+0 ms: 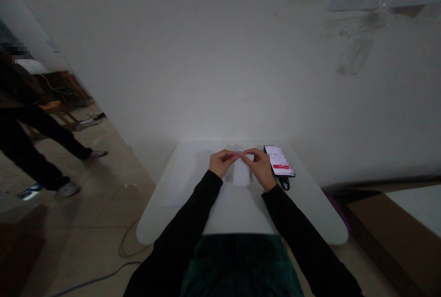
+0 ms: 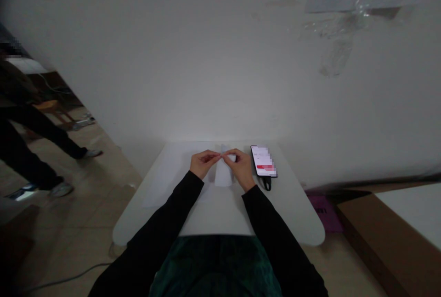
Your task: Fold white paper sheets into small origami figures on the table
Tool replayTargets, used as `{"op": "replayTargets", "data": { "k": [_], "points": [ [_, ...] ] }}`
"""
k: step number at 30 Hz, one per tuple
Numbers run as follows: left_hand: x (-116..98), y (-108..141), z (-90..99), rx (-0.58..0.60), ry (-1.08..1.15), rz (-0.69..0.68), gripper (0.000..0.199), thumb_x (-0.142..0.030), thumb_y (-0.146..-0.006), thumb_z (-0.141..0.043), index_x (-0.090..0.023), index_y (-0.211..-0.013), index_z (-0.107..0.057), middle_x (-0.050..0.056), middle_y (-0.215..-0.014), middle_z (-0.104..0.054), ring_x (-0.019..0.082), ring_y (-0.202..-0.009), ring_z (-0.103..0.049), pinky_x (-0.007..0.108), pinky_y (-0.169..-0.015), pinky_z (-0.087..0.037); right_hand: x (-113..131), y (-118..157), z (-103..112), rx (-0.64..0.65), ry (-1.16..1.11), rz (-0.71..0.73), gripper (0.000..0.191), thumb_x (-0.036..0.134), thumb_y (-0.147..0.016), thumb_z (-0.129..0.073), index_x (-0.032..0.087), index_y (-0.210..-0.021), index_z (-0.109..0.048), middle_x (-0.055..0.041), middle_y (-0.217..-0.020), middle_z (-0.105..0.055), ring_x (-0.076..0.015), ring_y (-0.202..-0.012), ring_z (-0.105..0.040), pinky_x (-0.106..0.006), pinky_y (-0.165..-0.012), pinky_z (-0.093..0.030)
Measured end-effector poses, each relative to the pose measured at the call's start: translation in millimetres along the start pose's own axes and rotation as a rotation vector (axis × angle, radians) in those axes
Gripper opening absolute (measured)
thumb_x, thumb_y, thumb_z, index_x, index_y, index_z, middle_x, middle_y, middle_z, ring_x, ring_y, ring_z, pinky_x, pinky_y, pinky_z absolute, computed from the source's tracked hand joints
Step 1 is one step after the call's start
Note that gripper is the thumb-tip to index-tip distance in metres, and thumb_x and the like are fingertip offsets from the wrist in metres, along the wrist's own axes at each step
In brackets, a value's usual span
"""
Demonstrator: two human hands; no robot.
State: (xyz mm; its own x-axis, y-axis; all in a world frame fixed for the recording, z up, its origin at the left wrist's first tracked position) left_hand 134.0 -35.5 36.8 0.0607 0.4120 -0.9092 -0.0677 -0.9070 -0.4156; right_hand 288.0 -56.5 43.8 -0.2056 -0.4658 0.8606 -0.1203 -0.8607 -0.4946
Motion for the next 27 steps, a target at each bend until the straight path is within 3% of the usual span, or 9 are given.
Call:
{"op": "replayTargets", "data": {
  "k": [3, 9, 19, 27],
  "points": [
    [4, -3, 4.5, -0.034, -0.001, -0.013, 0.024, -0.036, -0.064, -0.076, -0.015, -0.077, -0.072, 0.007, -0.078, -0.072, 0.017, -0.073, -0.067, 0.032, -0.076, -0.055, -6, -1, -2, 0.015, -0.148, -0.09, 0.043, 0.041, -0.068, -0.072, 0.021, -0.106, -0.063, -0.0053, -0.087, -0.072, -0.0206, -0.076, -0.067, -0.032, -0.066, -0.051],
    [6, -7, 10.6, -0.131, -0.002, 0.038, 0.026, -0.036, -0.06, -0.078, -0.015, -0.073, -0.072, 0.007, -0.076, -0.072, 0.017, -0.07, -0.067, 0.035, -0.076, -0.056, -16, -3, -1, 0.004, -0.284, -0.304, 0.035, 0.043, -0.065, -0.074, 0.016, -0.087, -0.071, -0.0079, -0.08, -0.073, -0.0213, -0.073, -0.068, -0.033, -0.067, -0.053],
    [13, -9, 13.4, -0.107, -0.014, 0.067, 0.024, -0.033, -0.06, -0.078, -0.014, -0.074, -0.073, 0.008, -0.076, -0.073, 0.017, -0.068, -0.067, 0.033, -0.074, -0.055, -19, -3, -1, 0.038, -0.396, -0.39, 0.035, 0.042, -0.058, -0.079, 0.015, -0.08, -0.072, -0.0086, -0.076, -0.073, -0.021, -0.068, -0.068, -0.035, -0.068, -0.054],
    [14, -10, 20.1, -0.107, -0.042, 0.073, 0.025, -0.033, -0.061, -0.077, -0.013, -0.075, -0.073, 0.008, -0.076, -0.073, 0.018, -0.069, -0.067, 0.033, -0.073, -0.055, -19, -3, 0, 0.083, -0.405, -0.407, 0.033, 0.042, -0.064, -0.076, 0.014, -0.082, -0.071, -0.0077, -0.076, -0.072, -0.0199, -0.066, -0.067, -0.035, -0.066, -0.055]
  ]
}}
Point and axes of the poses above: each hand's wrist, its own y-axis away from the middle knuckle, its own z-axis out of the back of the hand, x = y × z, the point moved 2 cm from there along -y, towards the middle knuckle
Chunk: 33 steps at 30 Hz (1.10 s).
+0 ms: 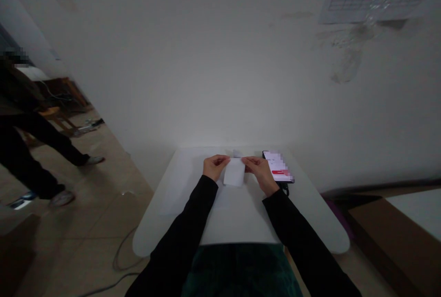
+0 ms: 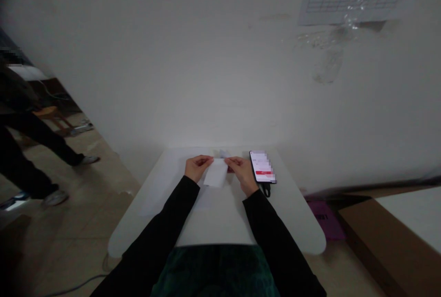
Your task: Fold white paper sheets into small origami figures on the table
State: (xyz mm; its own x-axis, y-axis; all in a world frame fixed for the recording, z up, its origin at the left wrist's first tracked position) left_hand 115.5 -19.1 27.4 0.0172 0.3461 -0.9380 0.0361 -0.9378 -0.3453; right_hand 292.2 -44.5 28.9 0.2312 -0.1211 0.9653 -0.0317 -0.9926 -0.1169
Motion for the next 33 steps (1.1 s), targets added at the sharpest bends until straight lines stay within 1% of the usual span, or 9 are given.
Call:
{"op": "replayTargets", "data": {
  "k": [6, 13, 19, 21, 24, 26, 28, 31, 33],
  "points": [
    [2, -1, 0.5, 0.003, -0.002, 0.012, 0.025, -0.033, -0.061, -0.077, -0.013, -0.075, -0.072, 0.008, -0.075, -0.072, 0.018, -0.069, -0.067, 0.033, -0.073, -0.055, -3, -2, 2, -0.031, 0.016, 0.007, 0.034, 0.043, -0.062, -0.076, 0.015, -0.08, -0.071, -0.0073, -0.077, -0.072, -0.02, -0.068, -0.067, -0.035, -0.067, -0.055],
    [1, -2, 0.3, 0.03, -0.034, 0.018, 0.03, -0.036, -0.06, -0.076, -0.011, -0.076, -0.072, 0.009, -0.076, -0.073, 0.019, -0.069, -0.067, 0.033, -0.073, -0.055, -5, -2, 2, -0.018, 0.002, -0.004, 0.036, 0.043, -0.062, -0.076, 0.012, -0.079, -0.07, -0.0077, -0.075, -0.071, -0.0177, -0.066, -0.065, -0.031, -0.066, -0.053],
    [2, -2, -1.0, 0.032, -0.051, 0.006, 0.028, -0.035, -0.062, -0.075, -0.011, -0.077, -0.071, 0.009, -0.076, -0.072, 0.018, -0.07, -0.067, 0.034, -0.074, -0.054, -7, -3, 3, -0.024, 0.032, -0.005, 0.035, 0.044, -0.062, -0.076, 0.013, -0.076, -0.066, -0.0072, -0.074, -0.07, -0.0175, -0.065, -0.065, -0.031, -0.063, -0.053],
    [1, -3, 1.4, 0.027, -0.1, -0.039, 0.025, -0.034, -0.065, -0.073, -0.011, -0.077, -0.071, 0.008, -0.077, -0.072, 0.017, -0.07, -0.066, 0.033, -0.074, -0.054, -4, -3, 1, 0.01, 0.068, 0.04, 0.034, 0.042, -0.065, -0.075, 0.015, -0.082, -0.065, -0.0046, -0.072, -0.069, -0.0166, -0.065, -0.064, -0.03, -0.061, -0.054],
    [-5, -6, 8.1, 0.022, -0.248, -0.179, 0.017, -0.029, -0.072, -0.068, -0.013, -0.077, -0.07, 0.006, -0.077, -0.071, 0.016, -0.071, -0.065, 0.031, -0.073, -0.053, 0, 0, -6, 0.116, 0.123, 0.152, 0.036, 0.041, -0.067, -0.073, 0.019, -0.093, -0.061, 0.0008, -0.069, -0.065, -0.0149, -0.063, -0.063, -0.028, -0.055, -0.055],
    [-14, -8, 12.6, 0.037, -0.347, -0.283, 0.013, -0.026, -0.075, -0.065, -0.015, -0.076, -0.07, 0.005, -0.076, -0.07, 0.015, -0.071, -0.064, 0.03, -0.071, -0.052, 3, 2, -10, 0.166, 0.126, 0.185, 0.033, 0.041, -0.067, -0.073, 0.02, -0.09, -0.06, 0.0018, -0.07, -0.063, -0.0148, -0.063, -0.063, -0.028, -0.053, -0.056],
    [-25, -11, 15.5, 0.066, -0.406, -0.364, 0.011, -0.025, -0.077, -0.063, -0.016, -0.077, -0.07, 0.004, -0.076, -0.07, 0.014, -0.07, -0.064, 0.029, -0.07, -0.052, 5, 3, -13, 0.168, 0.092, 0.176, 0.031, 0.04, -0.065, -0.074, 0.019, -0.082, -0.059, 0.0017, -0.07, -0.063, -0.0152, -0.064, -0.064, -0.029, -0.053, -0.058],
    [-44, -15, 15.9, 0.136, -0.459, -0.45, 0.011, -0.025, -0.078, -0.063, -0.017, -0.077, -0.07, 0.004, -0.077, -0.07, 0.014, -0.071, -0.063, 0.028, -0.07, -0.051, 11, 5, -15, 0.144, 0.026, 0.139, 0.034, 0.037, -0.062, -0.078, 0.02, -0.08, -0.056, 0.003, -0.065, -0.063, -0.0155, -0.061, -0.065, -0.032, -0.057, -0.06],
    [-57, -16, 15.0, 0.199, -0.476, -0.473, 0.011, -0.025, -0.079, -0.063, -0.017, -0.077, -0.069, 0.004, -0.078, -0.07, 0.014, -0.072, -0.063, 0.027, -0.07, -0.051, 16, 6, -16, 0.161, 0.002, 0.121, 0.035, 0.037, -0.061, -0.079, 0.02, -0.079, -0.054, 0.0038, -0.062, -0.063, -0.0155, -0.06, -0.065, -0.034, -0.058, -0.061]
  ]
}}
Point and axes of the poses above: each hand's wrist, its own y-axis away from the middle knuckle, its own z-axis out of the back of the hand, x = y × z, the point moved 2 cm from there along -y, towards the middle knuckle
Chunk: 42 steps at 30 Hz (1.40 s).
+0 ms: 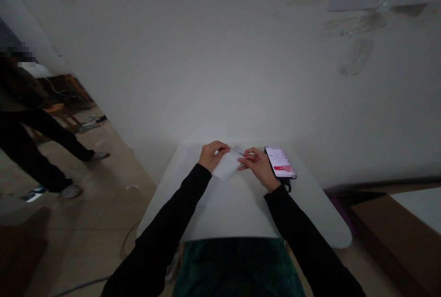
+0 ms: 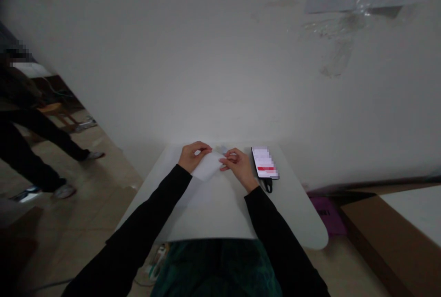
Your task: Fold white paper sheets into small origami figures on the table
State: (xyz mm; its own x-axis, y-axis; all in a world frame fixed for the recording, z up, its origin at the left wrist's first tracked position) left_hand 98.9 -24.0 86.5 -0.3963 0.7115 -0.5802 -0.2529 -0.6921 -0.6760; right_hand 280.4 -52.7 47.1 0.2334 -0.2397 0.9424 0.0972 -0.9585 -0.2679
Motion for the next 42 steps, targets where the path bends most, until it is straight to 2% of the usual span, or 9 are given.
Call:
{"op": "replayTargets", "data": {
  "k": [5, 8, 11, 17, 20, 23, 28, 31, 42],
  "points": [
    [-16, -13, 13.4, 0.182, 0.06, 0.03, 0.009, -0.023, -0.078, -0.064, -0.016, -0.076, -0.069, 0.004, -0.076, -0.071, 0.014, -0.072, -0.065, 0.026, -0.069, -0.052, 13, 7, 2, 0.096, -0.005, 0.0, 0.032, 0.035, -0.061, -0.079, 0.02, -0.076, -0.055, 0.0032, -0.065, -0.064, -0.0163, -0.063, -0.067, -0.034, -0.06, -0.061],
    [-26, -16, 20.8, 0.188, 0.047, -0.008, 0.01, -0.024, -0.079, -0.064, -0.016, -0.077, -0.069, 0.003, -0.075, -0.07, 0.013, -0.07, -0.065, 0.025, -0.067, -0.052, 21, 13, 6, 0.103, 0.045, -0.007, 0.029, 0.036, -0.064, -0.077, 0.019, -0.074, -0.056, 0.0005, -0.066, -0.066, -0.0184, -0.066, -0.069, -0.032, -0.058, -0.06],
    [-46, -14, 26.1, 0.048, -0.046, -0.175, 0.009, -0.023, -0.081, -0.062, -0.016, -0.079, -0.068, 0.004, -0.077, -0.07, 0.012, -0.07, -0.064, 0.025, -0.067, -0.052, 34, 20, 8, 0.121, 0.088, -0.003, 0.027, 0.034, -0.067, -0.076, 0.019, -0.082, -0.058, -0.0028, -0.076, -0.069, -0.0193, -0.072, -0.069, -0.031, -0.059, -0.059],
    [-94, 8, 31.3, -0.278, -0.212, -0.571, 0.011, -0.011, -0.08, -0.063, -0.018, -0.086, -0.068, 0.003, -0.078, -0.068, 0.012, -0.071, -0.062, 0.026, -0.064, -0.051, 83, 43, 4, -0.037, 0.164, 0.155, 0.027, 0.033, -0.068, -0.075, 0.02, -0.085, -0.06, -0.006, -0.093, -0.068, -0.0183, -0.08, -0.066, -0.026, -0.054, -0.057],
    [-104, 19, 36.6, -0.368, -0.269, -0.671, 0.018, -0.008, -0.08, -0.062, -0.021, -0.092, -0.068, 0.003, -0.081, -0.069, 0.014, -0.075, -0.062, 0.027, -0.064, -0.052, 104, 59, -6, 0.02, 0.025, 0.058, 0.026, 0.035, -0.076, -0.068, 0.02, -0.096, -0.06, -0.0019, -0.073, -0.067, -0.0139, -0.059, -0.063, -0.022, -0.041, -0.05],
    [-111, 27, 42.5, -0.309, -0.32, -0.722, 0.02, -0.012, -0.083, -0.059, -0.022, -0.098, -0.068, 0.005, -0.087, -0.07, 0.017, -0.08, -0.064, 0.031, -0.066, -0.054, 112, 71, -20, 0.126, -0.154, -0.121, 0.032, 0.039, -0.081, -0.06, 0.019, -0.106, -0.057, -0.0037, -0.075, -0.069, -0.016, -0.058, -0.066, -0.024, -0.042, -0.052],
    [-126, 34, 46.3, -0.077, -0.397, -0.769, 0.034, -0.01, -0.086, -0.053, -0.023, -0.116, -0.061, 0.006, -0.099, -0.069, 0.02, -0.09, -0.065, 0.034, -0.072, -0.056, 106, 73, -36, -0.022, -0.335, -0.111, 0.017, 0.034, -0.081, -0.06, 0.019, -0.089, -0.059, -0.0045, -0.079, -0.072, -0.0191, -0.076, -0.071, -0.028, -0.062, -0.058],
    [-128, 36, 46.0, -0.054, -0.42, -0.801, 0.04, -0.007, -0.084, -0.054, -0.02, -0.122, -0.057, 0.007, -0.101, -0.069, 0.02, -0.092, -0.065, 0.033, -0.074, -0.056, 99, 71, -41, -0.08, -0.376, -0.092, 0.014, 0.03, -0.08, -0.06, 0.02, -0.088, -0.057, -0.0025, -0.073, -0.072, -0.0189, -0.076, -0.071, -0.03, -0.066, -0.059],
    [-115, 41, 43.1, -0.008, -0.363, -0.716, 0.035, -0.012, -0.087, -0.053, -0.025, -0.118, -0.059, 0.006, -0.103, -0.068, 0.02, -0.093, -0.064, 0.036, -0.077, -0.056, 91, 67, -51, -0.238, -0.441, -0.066, 0.009, 0.026, -0.077, -0.058, 0.02, -0.08, -0.053, 0.0013, -0.061, -0.067, -0.0121, -0.049, -0.063, -0.022, -0.047, -0.052]
  ]
}}
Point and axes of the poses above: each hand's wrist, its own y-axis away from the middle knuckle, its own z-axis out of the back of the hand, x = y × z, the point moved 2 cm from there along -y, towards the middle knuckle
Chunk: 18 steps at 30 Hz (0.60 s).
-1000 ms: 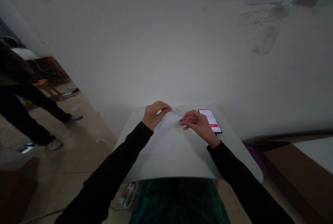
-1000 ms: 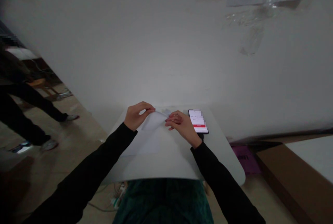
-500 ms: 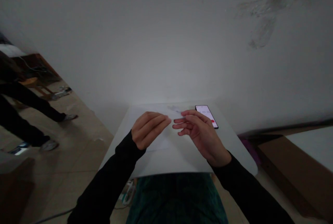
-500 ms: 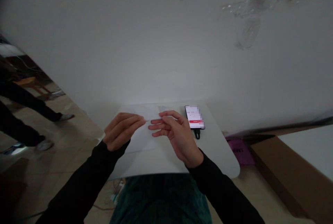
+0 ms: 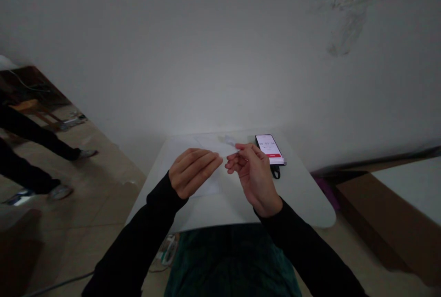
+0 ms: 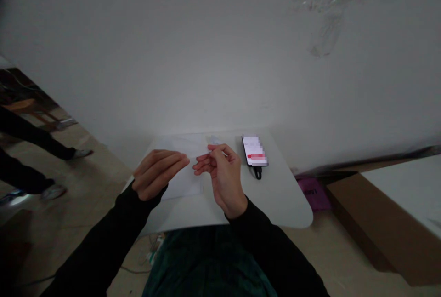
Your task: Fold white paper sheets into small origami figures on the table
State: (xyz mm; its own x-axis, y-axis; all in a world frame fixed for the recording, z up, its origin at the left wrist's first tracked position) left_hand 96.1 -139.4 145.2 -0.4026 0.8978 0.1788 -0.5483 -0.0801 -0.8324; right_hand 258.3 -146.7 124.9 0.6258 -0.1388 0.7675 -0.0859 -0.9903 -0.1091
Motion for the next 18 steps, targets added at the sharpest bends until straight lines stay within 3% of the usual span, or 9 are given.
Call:
{"op": "replayTargets", "data": {
  "k": [6, 10, 14, 18],
  "points": [
    [11, 5, -12.1, 0.083, -0.011, -0.035, 0.031, -0.013, -0.087, -0.052, -0.022, -0.116, -0.06, 0.008, -0.102, -0.068, 0.02, -0.092, -0.064, 0.036, -0.075, -0.056, -16, -13, 7, -0.107, 0.02, -0.04, 0.015, 0.031, -0.076, -0.059, 0.019, -0.075, -0.05, 0.001, -0.057, -0.064, -0.0126, -0.045, -0.06, -0.022, -0.04, -0.049],
    [33, 4, -18.2, 0.055, 0.039, 0.045, 0.019, -0.014, -0.086, -0.054, -0.018, -0.101, -0.066, 0.009, -0.091, -0.069, 0.018, -0.087, -0.063, 0.033, -0.072, -0.055, -20, -24, 20, 0.055, 0.23, -0.16, 0.019, 0.035, -0.074, -0.063, 0.019, -0.078, -0.054, 0.0, -0.064, -0.063, -0.0136, -0.053, -0.061, -0.023, -0.04, -0.052],
    [46, -4, -14.4, 0.009, 0.114, 0.199, 0.012, -0.016, -0.086, -0.056, -0.017, -0.087, -0.068, 0.006, -0.083, -0.069, 0.014, -0.077, -0.063, 0.027, -0.069, -0.053, -5, -30, 33, 0.228, 0.557, 0.117, 0.022, 0.033, -0.067, -0.071, 0.02, -0.081, -0.062, -0.0025, -0.084, -0.063, -0.0162, -0.077, -0.062, -0.022, -0.044, -0.056],
    [41, -13, -6.9, -0.018, 0.179, 0.349, 0.012, -0.017, -0.085, -0.057, -0.018, -0.083, -0.068, 0.004, -0.083, -0.069, 0.013, -0.076, -0.064, 0.027, -0.071, -0.053, 7, -31, 35, 0.306, 0.653, 0.24, 0.02, 0.036, -0.069, -0.071, 0.02, -0.08, -0.067, -0.0035, -0.088, -0.062, -0.0144, -0.072, -0.06, -0.025, -0.048, -0.059]
  ]
}}
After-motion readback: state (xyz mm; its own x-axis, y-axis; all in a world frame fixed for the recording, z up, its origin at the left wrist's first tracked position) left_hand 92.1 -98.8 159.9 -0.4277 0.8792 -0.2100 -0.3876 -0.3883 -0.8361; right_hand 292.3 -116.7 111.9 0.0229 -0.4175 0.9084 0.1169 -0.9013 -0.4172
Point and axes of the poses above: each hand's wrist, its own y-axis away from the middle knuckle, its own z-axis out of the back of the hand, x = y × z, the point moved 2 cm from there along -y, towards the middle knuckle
